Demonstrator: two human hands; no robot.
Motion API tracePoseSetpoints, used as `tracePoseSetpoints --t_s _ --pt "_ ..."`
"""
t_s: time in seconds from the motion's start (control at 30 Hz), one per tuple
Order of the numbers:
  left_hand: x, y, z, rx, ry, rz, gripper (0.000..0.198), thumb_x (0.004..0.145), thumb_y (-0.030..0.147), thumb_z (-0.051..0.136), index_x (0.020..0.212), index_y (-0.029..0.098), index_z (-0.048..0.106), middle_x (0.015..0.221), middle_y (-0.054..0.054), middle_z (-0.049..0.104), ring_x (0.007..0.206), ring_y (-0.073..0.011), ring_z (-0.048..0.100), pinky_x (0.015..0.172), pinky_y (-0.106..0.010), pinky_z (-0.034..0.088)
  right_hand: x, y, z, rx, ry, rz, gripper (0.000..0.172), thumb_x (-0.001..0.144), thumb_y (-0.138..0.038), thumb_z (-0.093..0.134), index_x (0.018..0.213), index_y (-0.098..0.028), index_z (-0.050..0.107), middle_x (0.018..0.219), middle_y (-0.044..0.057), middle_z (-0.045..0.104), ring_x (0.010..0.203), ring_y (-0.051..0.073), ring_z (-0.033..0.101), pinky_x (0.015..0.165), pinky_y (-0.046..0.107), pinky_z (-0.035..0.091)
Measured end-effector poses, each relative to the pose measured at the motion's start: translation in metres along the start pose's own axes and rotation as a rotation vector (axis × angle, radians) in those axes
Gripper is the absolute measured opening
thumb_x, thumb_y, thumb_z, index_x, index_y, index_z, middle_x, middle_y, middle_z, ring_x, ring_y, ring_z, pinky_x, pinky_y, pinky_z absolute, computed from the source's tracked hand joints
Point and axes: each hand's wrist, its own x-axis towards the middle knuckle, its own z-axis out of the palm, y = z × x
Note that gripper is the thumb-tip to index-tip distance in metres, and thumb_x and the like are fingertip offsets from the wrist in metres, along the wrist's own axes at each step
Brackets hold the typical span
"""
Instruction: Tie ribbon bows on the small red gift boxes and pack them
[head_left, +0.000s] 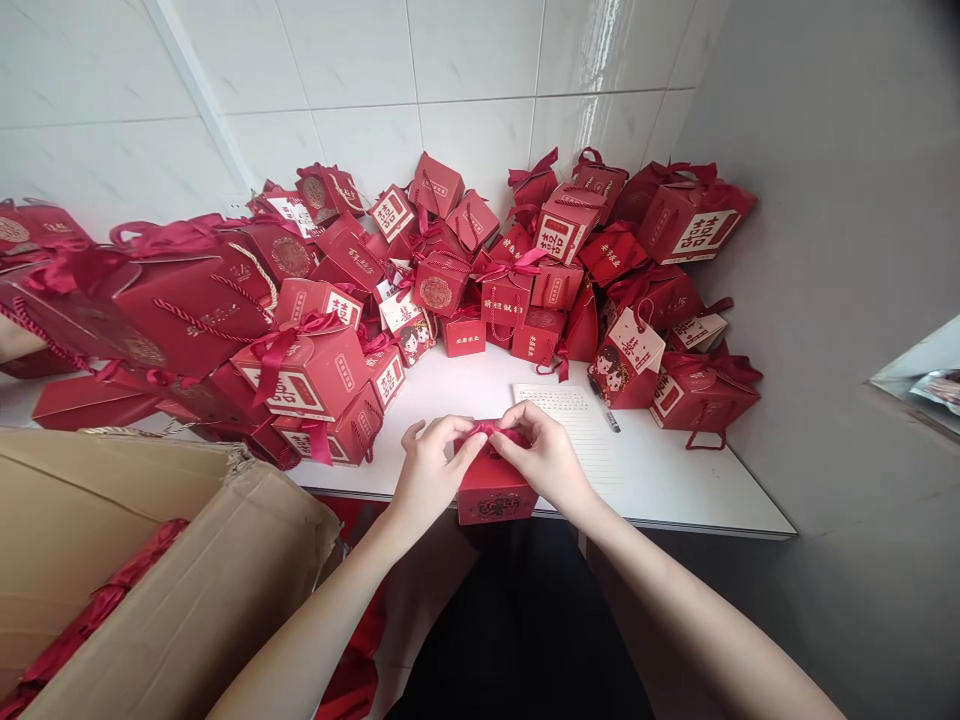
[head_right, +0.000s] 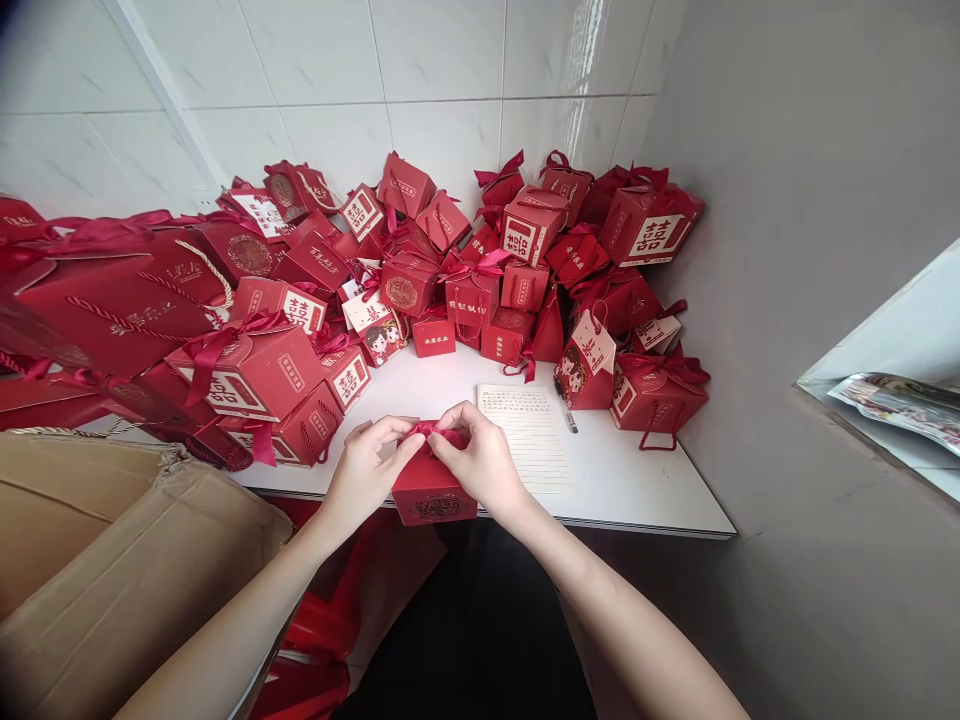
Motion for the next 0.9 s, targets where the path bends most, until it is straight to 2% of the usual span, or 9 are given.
tracePoseSetpoints --t_s 0.13,0.3,0.4,0.6,0.7,0.9 --pt "-0.0003 -0.0027 0.0045 -0.208 0.019 -0.044 0.018 0.080 0.035 0.056 0.079 0.017 0.059 0.094 -0.008 0.070 0.089 -0.0207 0.065 0.088 -0.037 0.046 0.0003 0.0000 -0.0003 0.011 -0.012 0.012 0.015 0.076 -0.032 0.060 0.074 -0.021 0.049 0.069 -0.001 0.060 0.065 0.014 0.058 0.061 0.027 0.043" --pt "-0.0007 -0.0015 0.0080 -0.365 0.036 -0.079 0.019 0.080 0.035 0.056 0.082 0.016 0.060 0.085 -0.006 0.070 0.082 -0.0195 0.066 0.076 -0.030 0.051 0.0010 0.0009 -0.0014 0.008 -0.012 0.014 0.014 0.076 -0.031 0.059 0.074 -0.020 0.050 0.069 -0.001 0.060 0.065 0.014 0.059 0.062 0.027 0.045" --pt "-0.0001 -0.0002 0.0074 -0.333 0.034 -0.067 0.019 0.081 0.034 0.055 0.083 0.016 0.061 0.086 -0.006 0.070 0.083 -0.0194 0.066 0.076 -0.029 0.051 0.0014 0.0014 -0.0014 0.009 -0.002 0.012 0.015 0.075 -0.031 0.060 0.073 -0.020 0.050 0.069 -0.001 0.059 0.064 0.014 0.058 0.062 0.027 0.045" --pt "0.0002 0.0025 0.0014 -0.143 -0.018 0.099 0.015 0.082 0.026 0.053 0.088 0.018 0.065 0.091 -0.004 0.069 0.090 -0.0189 0.063 0.083 -0.031 0.047 0.0009 0.0008 0.0003 0.059 -0.002 0.000 0.020 0.073 -0.037 0.062 0.075 -0.020 0.052 0.072 0.000 0.060 0.066 0.015 0.058 0.063 0.028 0.047" --pt "-0.0004 0.0022 0.0007 -0.093 -0.037 0.122 0.016 0.083 0.026 0.053 0.089 0.019 0.066 0.094 -0.004 0.069 0.091 -0.0188 0.062 0.084 -0.031 0.047 0.0008 0.0013 0.0007 0.073 0.000 0.000 0.021 0.073 -0.038 0.063 0.075 -0.020 0.052 0.071 0.000 0.059 0.065 0.014 0.057 0.063 0.028 0.047" --pt "-0.0005 -0.0003 0.0038 -0.091 0.073 0.088 0.013 0.084 0.029 0.051 0.085 0.019 0.059 0.083 -0.003 0.068 0.082 -0.0172 0.064 0.078 -0.030 0.047 0.0008 0.0033 0.0013 0.063 0.001 0.026 0.021 0.072 -0.037 0.064 0.074 -0.020 0.051 0.070 0.000 0.058 0.065 0.015 0.058 0.063 0.029 0.046"
